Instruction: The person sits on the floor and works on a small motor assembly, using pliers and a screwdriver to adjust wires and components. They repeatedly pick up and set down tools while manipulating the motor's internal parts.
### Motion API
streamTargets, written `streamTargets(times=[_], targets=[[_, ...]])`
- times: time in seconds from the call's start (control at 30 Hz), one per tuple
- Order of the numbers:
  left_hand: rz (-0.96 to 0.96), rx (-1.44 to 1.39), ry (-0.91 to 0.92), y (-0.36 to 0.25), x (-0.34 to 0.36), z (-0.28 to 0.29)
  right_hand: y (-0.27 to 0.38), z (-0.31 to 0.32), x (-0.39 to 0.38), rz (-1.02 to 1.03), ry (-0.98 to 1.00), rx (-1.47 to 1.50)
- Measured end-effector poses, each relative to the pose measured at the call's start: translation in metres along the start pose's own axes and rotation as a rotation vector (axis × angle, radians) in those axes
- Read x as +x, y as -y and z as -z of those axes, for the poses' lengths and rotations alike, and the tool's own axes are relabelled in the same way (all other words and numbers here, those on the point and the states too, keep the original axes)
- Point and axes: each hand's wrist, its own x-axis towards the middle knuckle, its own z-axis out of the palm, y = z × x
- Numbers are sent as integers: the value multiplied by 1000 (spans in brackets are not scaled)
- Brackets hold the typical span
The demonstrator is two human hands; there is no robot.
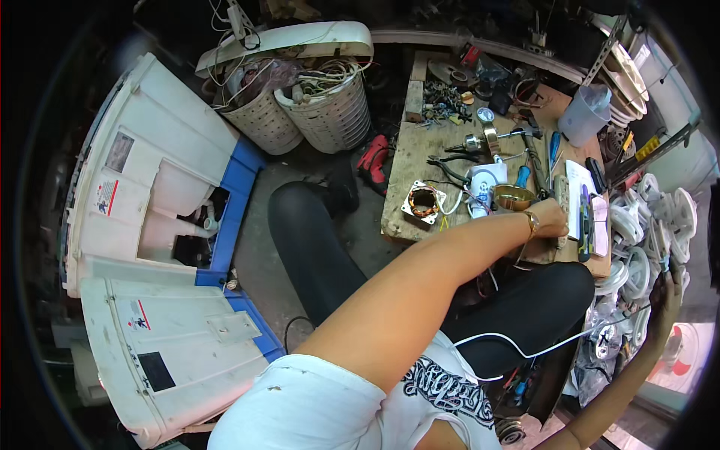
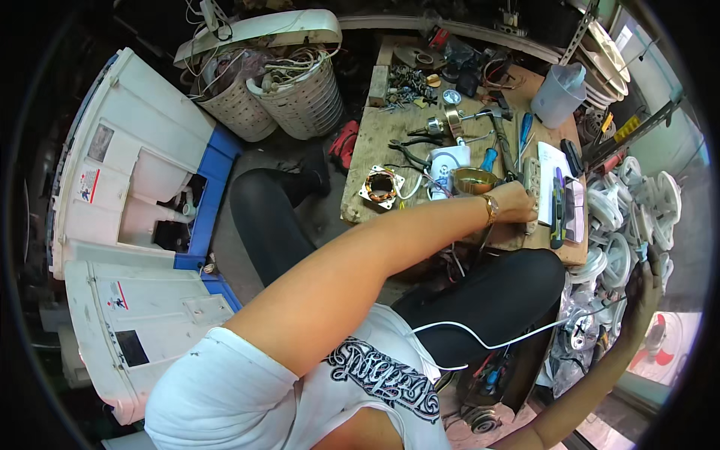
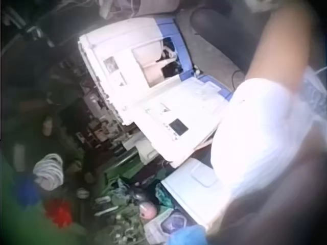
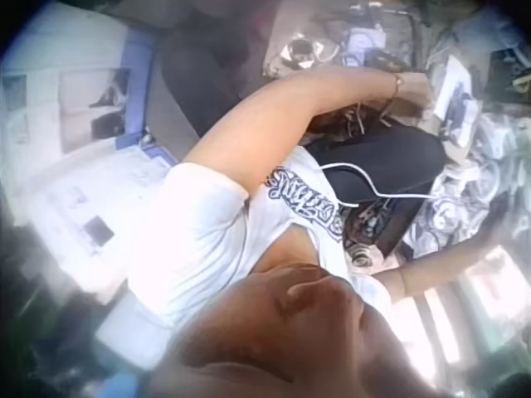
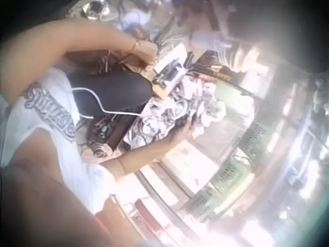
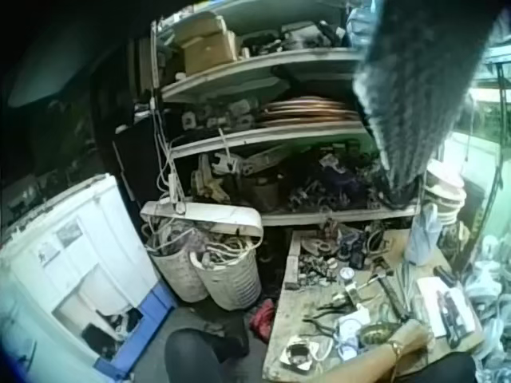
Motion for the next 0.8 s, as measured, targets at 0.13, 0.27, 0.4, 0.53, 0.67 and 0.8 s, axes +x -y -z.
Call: streamTargets(times=[0.13, 0.27, 0.4, 0.53, 0.67, 0.8], targets=[[-49, -145, -211, 15, 3, 68, 0, 5, -5, 6, 59, -243], [272, -246, -333, 47, 3, 170, -25, -15, 14, 177, 54, -480], [263, -300, -910, 94, -45, 248, -23, -86, 28, 287, 290, -829], [115, -843, -1283, 127, -106, 305, -65, -140, 50, 369, 345, -1001], [284, -819, -1300, 101, -169, 326, -85, -187, 59, 294, 410, -1272], [435, -878, -1144, 98, -236, 331, -96, -209, 69, 373, 378, -1377]])
